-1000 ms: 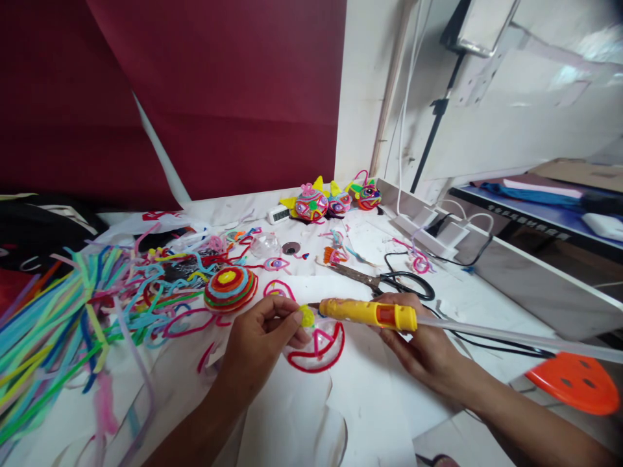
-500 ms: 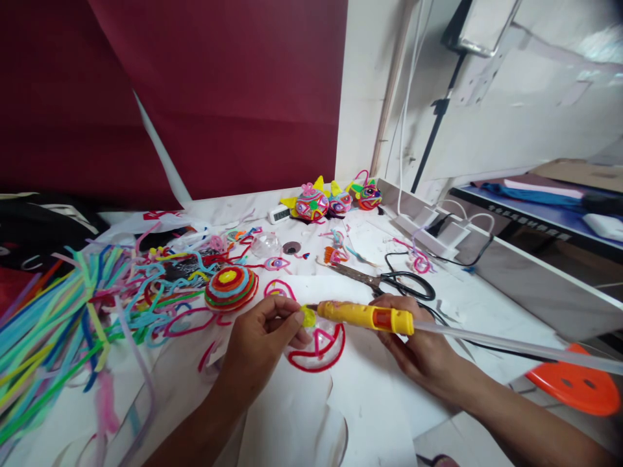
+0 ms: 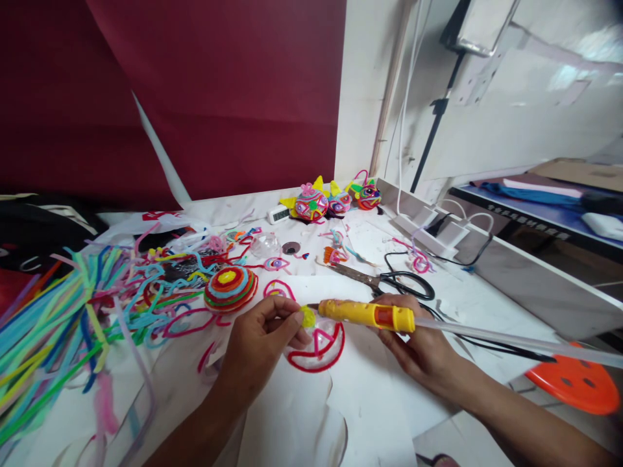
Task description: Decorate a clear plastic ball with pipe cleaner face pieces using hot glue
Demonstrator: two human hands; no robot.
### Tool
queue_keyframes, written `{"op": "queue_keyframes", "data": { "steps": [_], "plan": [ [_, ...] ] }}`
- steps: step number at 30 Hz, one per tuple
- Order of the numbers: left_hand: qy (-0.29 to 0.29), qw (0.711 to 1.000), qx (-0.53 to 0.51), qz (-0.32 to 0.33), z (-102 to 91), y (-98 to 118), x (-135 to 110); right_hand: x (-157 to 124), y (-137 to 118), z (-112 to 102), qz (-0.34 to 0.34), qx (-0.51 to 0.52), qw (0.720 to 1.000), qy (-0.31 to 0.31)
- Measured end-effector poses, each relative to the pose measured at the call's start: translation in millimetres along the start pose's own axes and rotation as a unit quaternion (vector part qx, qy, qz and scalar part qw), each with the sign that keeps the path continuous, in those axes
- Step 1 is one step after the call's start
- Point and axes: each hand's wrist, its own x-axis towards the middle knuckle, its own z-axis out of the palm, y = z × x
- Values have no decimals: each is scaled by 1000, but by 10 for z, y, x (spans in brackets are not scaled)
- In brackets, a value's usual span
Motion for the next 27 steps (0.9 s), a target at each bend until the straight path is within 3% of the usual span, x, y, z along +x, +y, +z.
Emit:
{"op": "queue_keyframes", "data": {
  "steps": [5,9,14,18,27],
  "plan": [
    [-6,1000,-14,-2,6,4,8,4,-13,-23,30,64,997,-13],
    [7,1000,-21,-4,13,30,3,-7,-10,-11,115,146,982,-18],
    [9,999,-32,-8,20,51,-5,67,-27,-11,233,270,934,-8],
    [11,999,-45,-12,21,52,-3,181,-19,-82,282,345,895,10],
    [5,995,-86,-45,-11,44,10,299,260,-192,376,373,842,-99]
  ]
}}
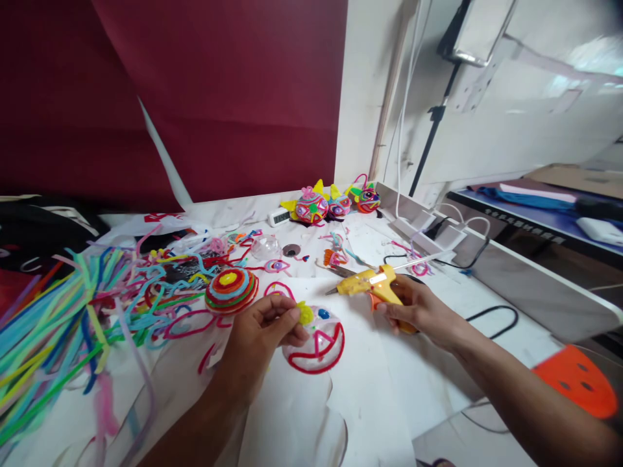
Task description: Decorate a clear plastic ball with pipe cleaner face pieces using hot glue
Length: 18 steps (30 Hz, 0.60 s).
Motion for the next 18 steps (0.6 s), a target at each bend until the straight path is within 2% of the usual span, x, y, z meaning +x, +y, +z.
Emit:
{"op": "queue_keyframes", "data": {
  "steps": [3,5,12,18],
  "plan": [
    [-1,1000,-9,-6,-4,-10,1,22,12,-46,20,-3,1000,-9],
    [0,1000,-8,-8,0,-16,1,-15,-11,-38,0,4,1000,-2],
    [13,1000,12,-5,31,-13,-13,-267,-52,188,-112,-4,993,28],
    [19,999,26,0,43,-28,-6,-333,35,296,-250,-116,959,68]
  ]
}}
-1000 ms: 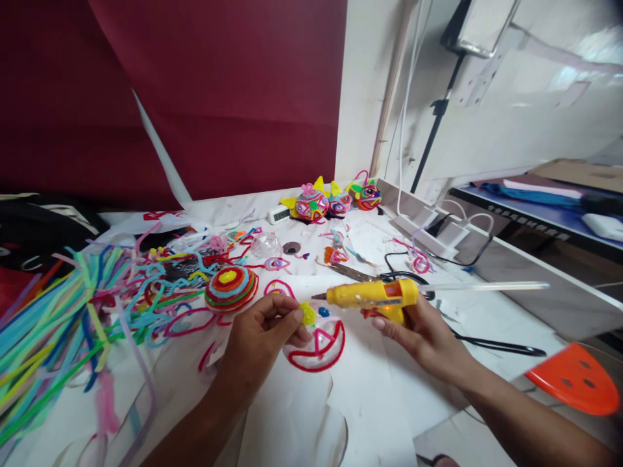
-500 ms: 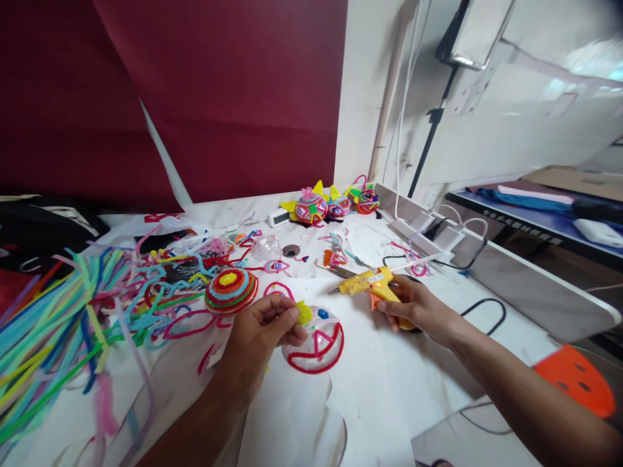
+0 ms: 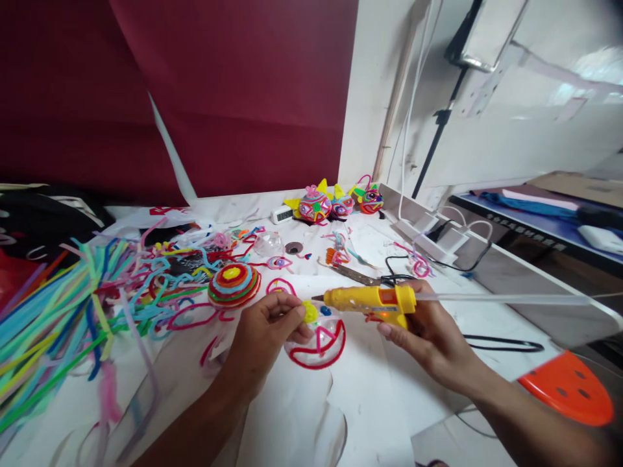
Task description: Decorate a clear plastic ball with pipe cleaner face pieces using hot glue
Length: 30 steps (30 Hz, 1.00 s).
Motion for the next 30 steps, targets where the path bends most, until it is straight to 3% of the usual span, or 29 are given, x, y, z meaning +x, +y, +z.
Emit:
{"op": "queue_keyframes", "data": {
  "steps": [9,30],
  "plan": [
    [3,1000,7,-3,-7,-10,8,-71,58,6,-74,-155,985,-5],
    [-3,1000,10,1,0,-20,5,-54,39,41,-95,-162,982,-16]
  ]
}}
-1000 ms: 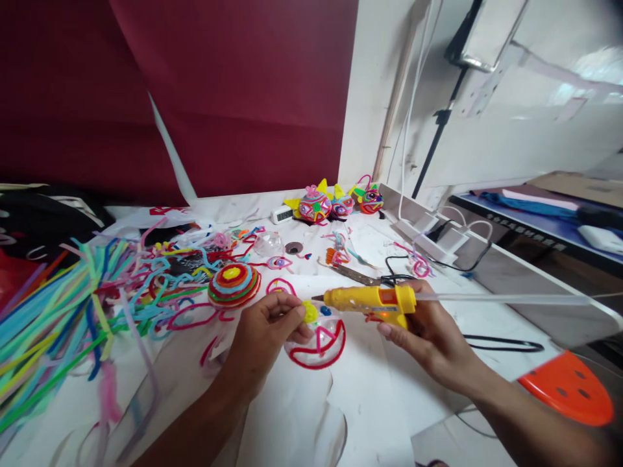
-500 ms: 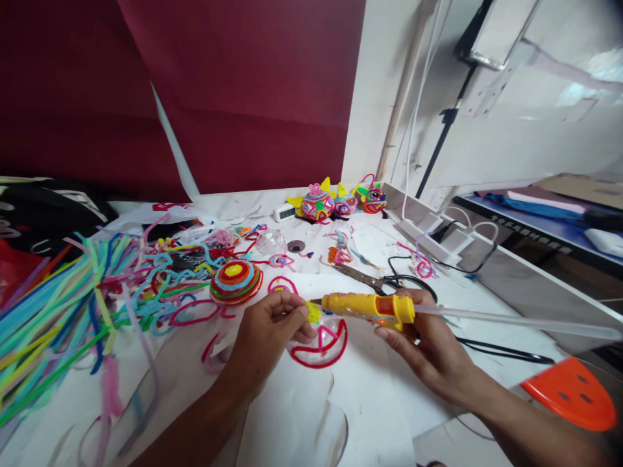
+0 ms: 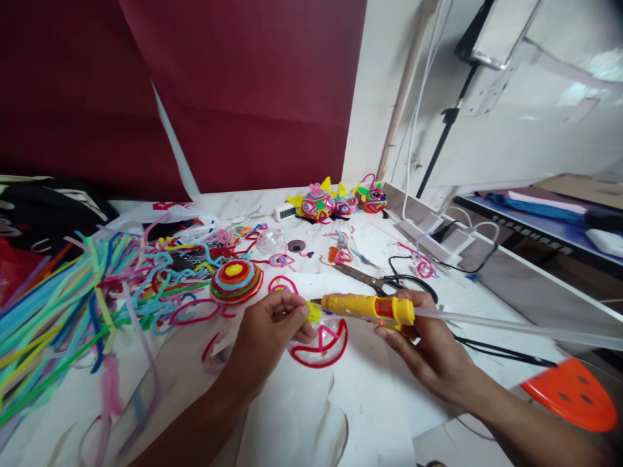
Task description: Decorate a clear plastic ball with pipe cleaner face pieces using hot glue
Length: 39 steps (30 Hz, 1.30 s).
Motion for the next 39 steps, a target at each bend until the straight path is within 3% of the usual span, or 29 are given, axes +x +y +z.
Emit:
{"op": "queue_keyframes", "data": {
  "steps": [39],
  "plan": [
    [-13,1000,8,12,-18,-22,-2,-45,33,-9,-24,-36,999,13]
  ]
}}
